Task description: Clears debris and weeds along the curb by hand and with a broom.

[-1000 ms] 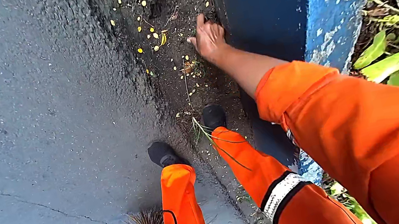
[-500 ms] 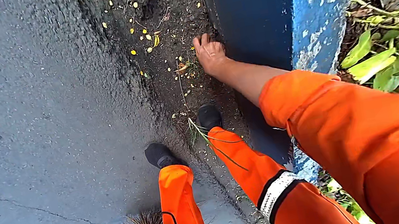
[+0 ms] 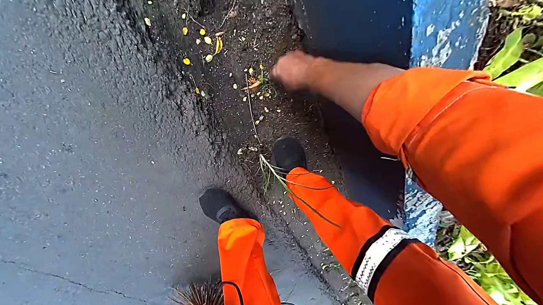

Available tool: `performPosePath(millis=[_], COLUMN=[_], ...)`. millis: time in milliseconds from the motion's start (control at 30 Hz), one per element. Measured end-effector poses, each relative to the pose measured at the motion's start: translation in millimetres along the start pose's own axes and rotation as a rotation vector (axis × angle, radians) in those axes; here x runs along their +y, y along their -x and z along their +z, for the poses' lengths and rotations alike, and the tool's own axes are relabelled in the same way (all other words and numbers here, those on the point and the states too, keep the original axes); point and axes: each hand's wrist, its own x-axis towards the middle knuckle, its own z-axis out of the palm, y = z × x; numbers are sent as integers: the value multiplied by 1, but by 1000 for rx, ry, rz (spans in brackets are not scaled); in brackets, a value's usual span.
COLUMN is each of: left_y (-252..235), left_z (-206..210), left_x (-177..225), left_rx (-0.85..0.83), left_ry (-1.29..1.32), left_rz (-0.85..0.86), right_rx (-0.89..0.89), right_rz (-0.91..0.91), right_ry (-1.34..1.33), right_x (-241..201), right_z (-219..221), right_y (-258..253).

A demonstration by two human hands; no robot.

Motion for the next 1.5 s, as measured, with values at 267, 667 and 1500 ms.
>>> performPosePath(millis=[267,667,1500], left_y=[2,0,-17], left_z=[1,1,4], left_x=[2,-1,6], left_rx=[-10,-20,64], left_ry=[16,33,48], left_rz=[-16,1,-69], right_rx=[374,55,481], right_rz=[215,-215,120], right_ry=[-460,-238,-528], right_x=[-32,-68,-84], right_z=[40,116,-44], right_y=[9,29,-55])
